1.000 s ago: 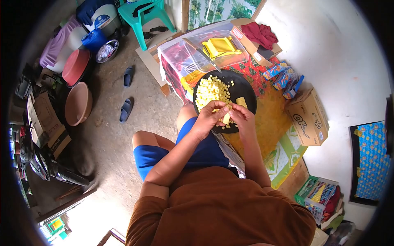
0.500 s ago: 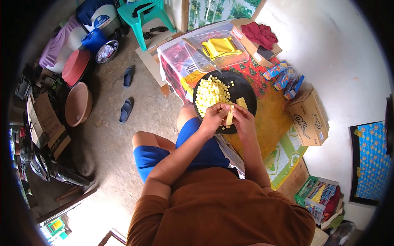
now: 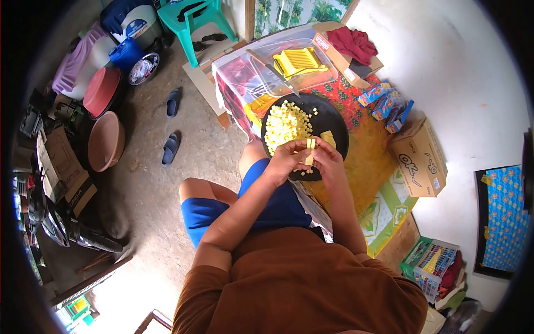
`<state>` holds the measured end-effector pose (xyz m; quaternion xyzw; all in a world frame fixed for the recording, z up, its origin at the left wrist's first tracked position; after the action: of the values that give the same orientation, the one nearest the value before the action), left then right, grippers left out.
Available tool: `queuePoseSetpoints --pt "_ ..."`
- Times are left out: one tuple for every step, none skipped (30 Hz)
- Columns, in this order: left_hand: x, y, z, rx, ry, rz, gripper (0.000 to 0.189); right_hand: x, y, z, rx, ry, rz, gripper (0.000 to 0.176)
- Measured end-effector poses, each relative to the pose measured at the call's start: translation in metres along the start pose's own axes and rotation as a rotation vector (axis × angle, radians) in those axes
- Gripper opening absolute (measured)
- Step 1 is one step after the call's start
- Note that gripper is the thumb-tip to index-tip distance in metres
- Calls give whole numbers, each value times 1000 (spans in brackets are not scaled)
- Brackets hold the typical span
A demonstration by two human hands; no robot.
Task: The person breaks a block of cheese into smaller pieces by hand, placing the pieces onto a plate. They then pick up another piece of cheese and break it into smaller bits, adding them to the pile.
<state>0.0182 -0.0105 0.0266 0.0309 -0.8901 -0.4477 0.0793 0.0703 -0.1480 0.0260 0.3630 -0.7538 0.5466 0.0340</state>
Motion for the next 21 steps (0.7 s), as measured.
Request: queuePoseSetpoints --pt "0 0 1 10 11 -7 31 0 -1 0 31 -47 7 44" --pt "-1 -1 3 12 6 -16 32 0 -2 1 42 -64 13 46" --pt "-1 -3 4 15 0 -26 32 1 -3 0 54 -82 20 49" --pt "-2 -4 5 18 -5 -36 33 1 -4 0 67 -100 27 52" --pt "-2 -5 6 23 -12 -34 33 1 -4 0 64 -101 24 52" --pt "-2 -5 6 28 -18 -34 33 0 -4 1 61 -102 20 52" --pt "-3 -5 6 34 -25 -33 33 0 -4 1 59 -104 16 53" --pt "-3 -5 6 35 -29 -35 33 0 -4 1 61 -94 10 52" --pt "-3 -4 6 36 -33 -36 34 1 -4 0 63 -84 4 52" --pt "-3 -3 6 37 -38 -38 34 1 -4 0 64 -73 -2 52" --pt "-2 -2 6 39 -36 -39 34 1 -4 0 46 -81 -7 52" --pt "-2 -2 6 41 -35 -41 33 0 -4 1 29 -89 -12 52" --pt "-2 -2 6 43 -34 -43 33 0 -4 1 11 -96 -17 52" --pt "-2 -2 6 52 -22 -32 32 0 -3 2 -11 -87 -24 52" --pt "-2 -2 6 61 -9 -21 32 0 -3 2 -33 -78 -32 52" --pt "-2 -2 7 70 3 -10 31 0 -2 2 -55 -69 -39 52" --pt "-2 -2 7 86 12 -8 30 -1 -2 2 -68 -61 -30 50" --pt "-2 -3 8 102 21 -6 29 -2 -1 3 -82 -53 -21 49" --pt "-2 -3 9 119 29 -4 28 -2 -1 3 -95 -45 -12 48" --pt "-2 -4 9 139 41 5 28 -2 -2 3 -116 -27 -19 46" --pt "-3 -4 10 159 54 14 27 0 -4 2 -137 -10 -27 44"
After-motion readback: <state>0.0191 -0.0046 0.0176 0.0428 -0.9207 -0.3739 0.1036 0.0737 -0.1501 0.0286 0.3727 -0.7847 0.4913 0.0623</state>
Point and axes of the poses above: each hand's wrist, its own x-axis away from the middle knuckle, its own z-axis out of the back of the hand, y = z × x, the point moved 3 cm from there along -x, towards the middle knuckle, and after that the axes turned 13 degrees about -z, right-handed, at the moved point
